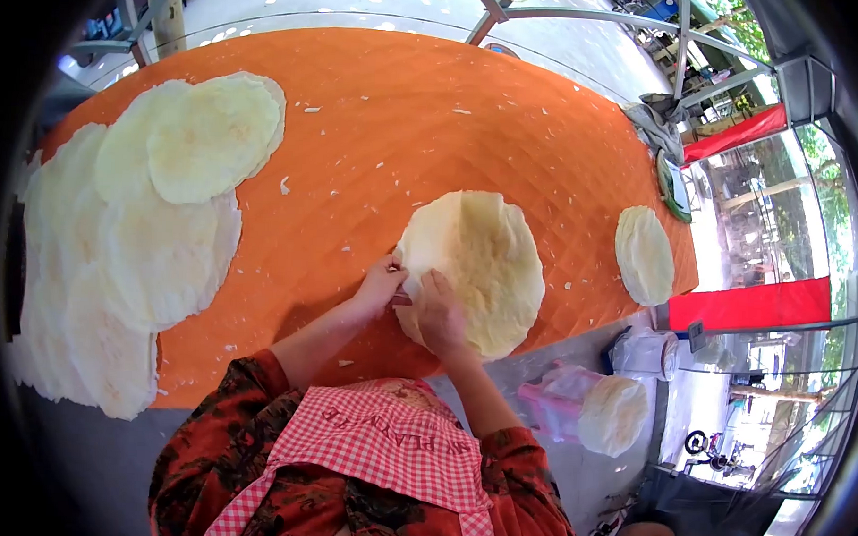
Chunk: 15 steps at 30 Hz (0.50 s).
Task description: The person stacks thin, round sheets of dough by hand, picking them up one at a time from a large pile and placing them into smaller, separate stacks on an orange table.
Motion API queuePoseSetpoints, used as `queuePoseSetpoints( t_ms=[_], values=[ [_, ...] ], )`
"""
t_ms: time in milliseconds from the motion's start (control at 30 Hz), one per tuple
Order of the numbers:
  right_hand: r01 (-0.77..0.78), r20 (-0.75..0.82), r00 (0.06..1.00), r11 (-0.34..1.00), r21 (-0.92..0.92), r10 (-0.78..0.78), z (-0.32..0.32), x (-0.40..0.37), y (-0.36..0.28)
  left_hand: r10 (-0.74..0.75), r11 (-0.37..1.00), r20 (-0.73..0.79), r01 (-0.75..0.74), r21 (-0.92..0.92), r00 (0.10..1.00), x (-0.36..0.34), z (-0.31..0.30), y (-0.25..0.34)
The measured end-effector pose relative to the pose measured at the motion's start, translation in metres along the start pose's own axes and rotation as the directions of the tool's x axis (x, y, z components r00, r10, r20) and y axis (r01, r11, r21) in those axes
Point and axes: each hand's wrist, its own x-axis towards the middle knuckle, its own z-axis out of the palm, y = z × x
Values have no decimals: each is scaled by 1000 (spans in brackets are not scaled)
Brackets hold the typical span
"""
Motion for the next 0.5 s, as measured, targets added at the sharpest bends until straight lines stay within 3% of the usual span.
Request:
queuePoseSetpoints(
  t_ms=[67,167,267,333,367,433,500],
  values=[
    [18,11,1000,999,-40,-17,2,4,-5,97,995,32,-97,29,995,12,-2,-13],
    [47,-14,999,993,-112,-49,6,4,-8,-16,980,110,37,-196,994,16,-8,-14],
    [85,-23,996,978,-191,-91,-16,-1,-31,-62,993,65,55,106,996,-8,6,14],
    [79,-67,993,977,-196,-94,-32,-18,-43,125,980,98,-138,143,987,21,0,-21],
    [-7,64,998,1000,3,7,-34,-36,-38,209,961,124,-227,156,970,32,-1,-35],
    [-261,353,927,894,365,126,-32,-86,-21,29,999,107,-33,37,994,8,15,-4],
    [-663,583,736,542,516,345,-29,-117,-3,-80,995,123,87,-50,989,-10,30,32]
  ],
)
